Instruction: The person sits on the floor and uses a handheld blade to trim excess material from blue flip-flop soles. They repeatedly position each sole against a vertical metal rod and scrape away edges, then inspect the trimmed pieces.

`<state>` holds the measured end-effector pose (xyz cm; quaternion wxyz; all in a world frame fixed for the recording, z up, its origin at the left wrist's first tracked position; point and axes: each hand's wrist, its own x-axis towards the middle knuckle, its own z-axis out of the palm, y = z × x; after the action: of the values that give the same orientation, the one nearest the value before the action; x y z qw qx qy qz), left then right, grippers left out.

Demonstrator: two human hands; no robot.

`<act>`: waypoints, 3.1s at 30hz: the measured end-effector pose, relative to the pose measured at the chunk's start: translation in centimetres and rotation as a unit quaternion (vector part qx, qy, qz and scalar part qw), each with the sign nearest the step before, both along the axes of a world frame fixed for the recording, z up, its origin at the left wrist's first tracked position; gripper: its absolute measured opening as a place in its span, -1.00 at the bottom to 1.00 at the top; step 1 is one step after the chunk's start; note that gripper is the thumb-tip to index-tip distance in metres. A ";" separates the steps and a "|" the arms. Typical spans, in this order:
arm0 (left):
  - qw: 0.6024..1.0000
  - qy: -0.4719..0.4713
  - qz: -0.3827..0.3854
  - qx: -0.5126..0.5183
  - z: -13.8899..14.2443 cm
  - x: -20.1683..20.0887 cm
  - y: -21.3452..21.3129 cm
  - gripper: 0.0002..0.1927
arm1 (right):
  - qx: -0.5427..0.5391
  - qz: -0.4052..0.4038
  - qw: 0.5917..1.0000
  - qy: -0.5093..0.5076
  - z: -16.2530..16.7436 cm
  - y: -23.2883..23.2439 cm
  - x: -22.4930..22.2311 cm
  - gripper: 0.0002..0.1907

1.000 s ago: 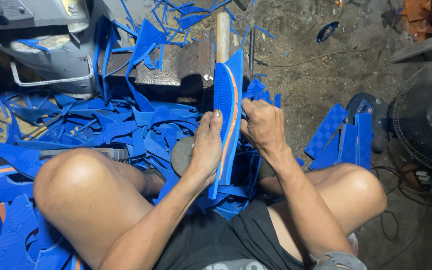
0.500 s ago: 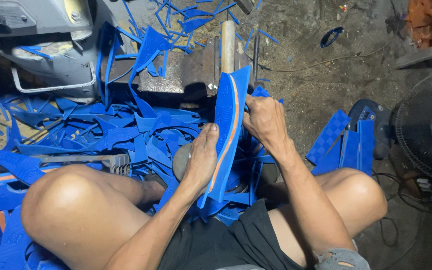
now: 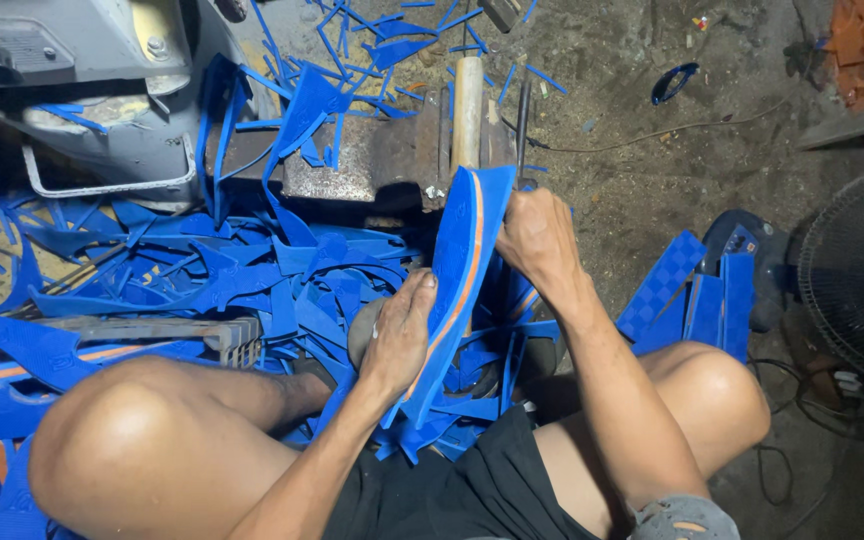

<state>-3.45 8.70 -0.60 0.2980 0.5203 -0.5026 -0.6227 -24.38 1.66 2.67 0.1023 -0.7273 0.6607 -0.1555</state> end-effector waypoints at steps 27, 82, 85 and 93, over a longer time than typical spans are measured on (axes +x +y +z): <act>0.982 0.151 0.055 -0.095 -1.3 0.4 -1.9 -0.42 | 0.165 -0.161 0.863 -0.450 4.8 1.4 -3.5 -0.71; 0.920 0.318 -0.210 0.090 6.9 -1.7 0.0 -0.36 | 0.042 -0.067 0.765 -0.639 7.9 10.3 -2.1 -0.39; 0.945 0.144 -0.249 -0.159 7.2 -1.3 -0.5 -0.25 | -0.019 -0.063 0.847 -0.527 7.3 10.8 -1.5 -0.48; 0.956 0.109 -0.170 -0.214 6.2 -1.3 -0.2 -0.42 | -0.133 0.043 0.968 -0.210 10.3 12.6 -1.4 -0.67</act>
<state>-4.73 8.48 5.56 0.3450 0.2806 -0.6694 -0.5952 -25.76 14.25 12.99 0.1477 -0.7128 0.5662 -0.3866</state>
